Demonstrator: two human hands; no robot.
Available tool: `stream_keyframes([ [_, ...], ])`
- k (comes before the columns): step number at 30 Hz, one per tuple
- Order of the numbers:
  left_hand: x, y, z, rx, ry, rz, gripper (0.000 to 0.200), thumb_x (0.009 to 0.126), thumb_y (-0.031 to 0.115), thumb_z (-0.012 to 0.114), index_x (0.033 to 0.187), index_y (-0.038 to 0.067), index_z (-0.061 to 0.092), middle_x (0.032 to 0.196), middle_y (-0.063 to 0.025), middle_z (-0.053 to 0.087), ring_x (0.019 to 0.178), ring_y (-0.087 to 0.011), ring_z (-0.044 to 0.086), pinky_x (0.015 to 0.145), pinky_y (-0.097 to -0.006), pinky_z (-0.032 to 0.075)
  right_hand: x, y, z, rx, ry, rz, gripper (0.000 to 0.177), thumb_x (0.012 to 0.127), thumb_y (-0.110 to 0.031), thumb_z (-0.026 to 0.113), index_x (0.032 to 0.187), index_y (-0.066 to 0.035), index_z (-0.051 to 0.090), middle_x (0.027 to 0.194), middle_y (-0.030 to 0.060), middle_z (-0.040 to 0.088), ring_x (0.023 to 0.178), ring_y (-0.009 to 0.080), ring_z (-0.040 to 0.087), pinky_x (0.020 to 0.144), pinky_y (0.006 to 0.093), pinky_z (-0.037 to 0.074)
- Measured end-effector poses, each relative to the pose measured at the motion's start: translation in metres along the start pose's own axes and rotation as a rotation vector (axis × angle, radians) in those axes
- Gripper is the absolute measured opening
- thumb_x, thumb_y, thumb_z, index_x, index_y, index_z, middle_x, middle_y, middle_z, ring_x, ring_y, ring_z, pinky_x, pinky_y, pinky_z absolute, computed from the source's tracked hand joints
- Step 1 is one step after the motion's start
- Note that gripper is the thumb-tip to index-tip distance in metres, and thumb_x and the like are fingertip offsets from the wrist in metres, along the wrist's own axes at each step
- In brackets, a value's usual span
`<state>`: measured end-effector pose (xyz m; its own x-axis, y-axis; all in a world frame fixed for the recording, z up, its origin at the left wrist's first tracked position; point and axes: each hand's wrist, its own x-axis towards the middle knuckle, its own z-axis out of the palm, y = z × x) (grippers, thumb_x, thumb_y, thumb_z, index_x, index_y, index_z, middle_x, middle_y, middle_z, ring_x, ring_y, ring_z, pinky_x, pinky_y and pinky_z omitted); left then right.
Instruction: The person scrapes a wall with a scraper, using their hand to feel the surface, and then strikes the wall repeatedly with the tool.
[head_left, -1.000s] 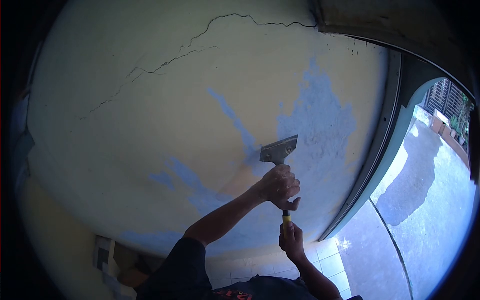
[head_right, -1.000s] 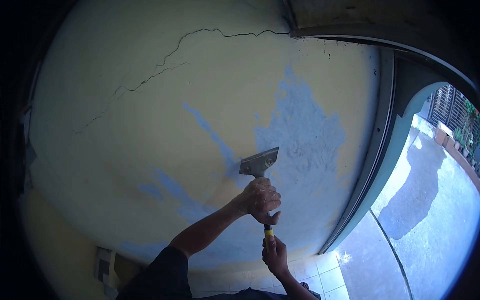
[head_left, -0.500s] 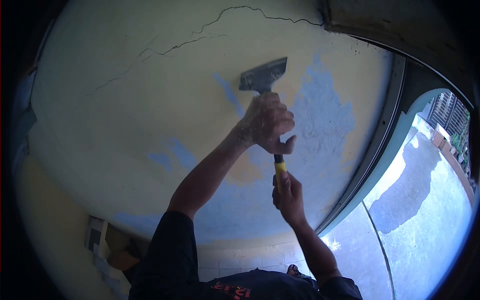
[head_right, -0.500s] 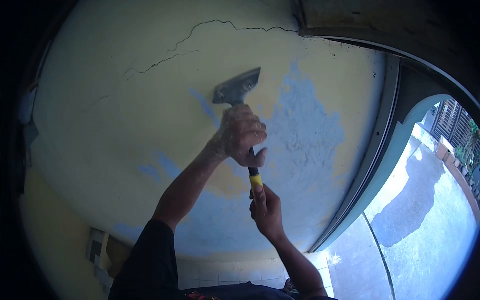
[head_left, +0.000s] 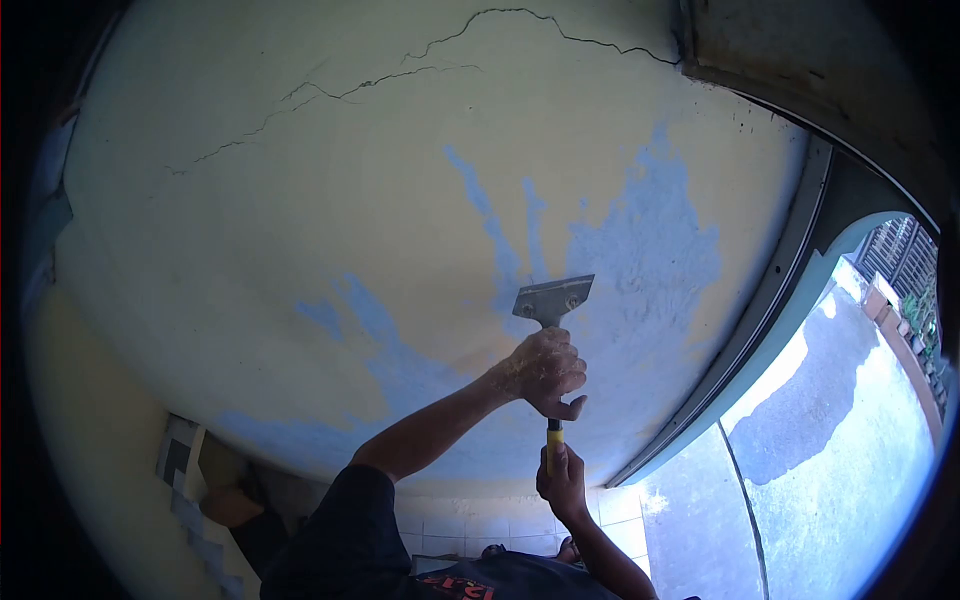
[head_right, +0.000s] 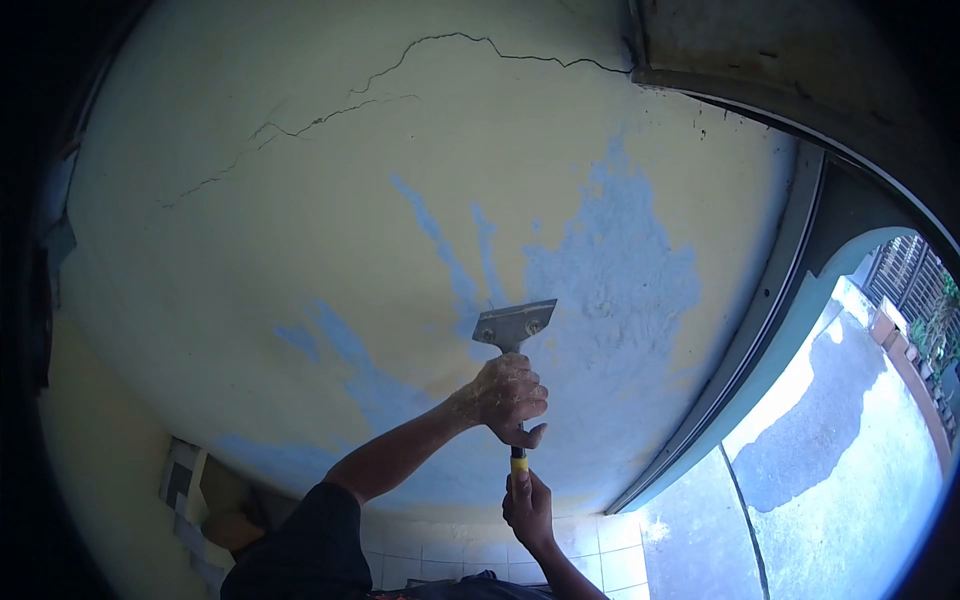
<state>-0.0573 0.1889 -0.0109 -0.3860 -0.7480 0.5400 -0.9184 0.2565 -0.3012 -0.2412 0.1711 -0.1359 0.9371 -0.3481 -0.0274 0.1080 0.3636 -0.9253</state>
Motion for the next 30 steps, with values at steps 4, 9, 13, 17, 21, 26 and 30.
stream_keyframes([
  [4,-0.001,-0.012,-0.001,-0.025,-0.011,0.036,0.031,0.066,0.034,0.063,0.049,0.013,0.048,0.049,-0.0015,0.047,0.046,-0.0209,0.048,0.053,-0.0362,0.038,0.012,0.006,0.006,-0.027,-0.006,-0.052,0.050,0.099,-0.054,0.035,0.080,-0.008,0.044,0.054,-0.0027,0.039,0.042,0.0061,0.040,0.039,0.0213,0.031],
  [9,0.015,-0.026,-0.019,0.041,0.032,0.072,0.033,0.066,0.036,0.063,0.049,0.013,0.047,0.049,-0.0015,0.047,0.046,-0.0206,0.048,0.053,-0.0365,0.038,0.025,-0.018,0.015,-0.115,0.044,-0.127,0.052,0.099,-0.056,0.034,0.080,-0.008,0.043,0.054,-0.0030,0.039,0.041,0.0058,0.039,0.038,0.0212,0.030],
  [13,0.046,-0.055,-0.048,0.123,0.144,0.158,0.034,0.064,0.039,0.063,0.049,0.014,0.045,0.050,-0.0011,0.048,0.045,-0.0198,0.047,0.053,-0.0366,0.038,0.046,-0.060,0.025,-0.150,0.028,-0.254,0.052,0.098,-0.056,0.034,0.079,-0.008,0.043,0.053,-0.0034,0.038,0.040,0.0053,0.037,0.037,0.0210,0.029],
  [17,0.089,-0.083,-0.100,0.341,0.175,0.172,0.035,0.063,0.041,0.063,0.048,0.015,0.044,0.050,-0.0002,0.048,0.045,-0.0197,0.047,0.053,-0.0360,0.039,0.063,-0.121,0.037,-0.081,-0.042,-0.328,0.047,0.100,-0.050,0.036,0.081,-0.008,0.045,0.054,-0.0047,0.038,0.042,0.0034,0.037,0.038,0.0199,0.030],
  [21,0.106,-0.078,-0.127,0.357,0.217,0.128,0.036,0.064,0.043,0.063,0.049,0.016,0.044,0.050,0.0001,0.048,0.045,-0.0195,0.047,0.053,-0.0362,0.039,0.057,-0.150,0.038,-0.070,-0.078,-0.326,0.047,0.100,-0.051,0.038,0.083,-0.007,0.046,0.055,-0.0049,0.039,0.042,0.0031,0.037,0.039,0.0196,0.029],
  [26,0.058,-0.017,-0.071,0.138,0.174,0.173,0.031,0.062,0.035,0.064,0.050,0.015,0.044,0.052,0.0012,0.042,0.048,-0.0188,0.044,0.050,-0.0363,0.035,0.005,-0.069,0.016,-0.107,-0.026,-0.246,0.051,0.099,-0.053,0.037,0.080,-0.006,0.045,0.055,-0.0031,0.040,0.042,0.0050,0.039,0.039,0.0206,0.031],
  [30,0.014,-0.001,-0.027,0.001,0.077,0.053,0.030,0.064,0.034,0.063,0.050,0.015,0.045,0.052,0.0012,0.043,0.047,-0.0183,0.044,0.050,-0.0357,0.035,-0.007,-0.021,0.012,-0.082,-0.002,-0.109,0.053,0.099,-0.055,0.034,0.084,-0.006,0.046,0.054,-0.0023,0.040,0.039,0.0068,0.038,0.037,0.0215,0.029],
])
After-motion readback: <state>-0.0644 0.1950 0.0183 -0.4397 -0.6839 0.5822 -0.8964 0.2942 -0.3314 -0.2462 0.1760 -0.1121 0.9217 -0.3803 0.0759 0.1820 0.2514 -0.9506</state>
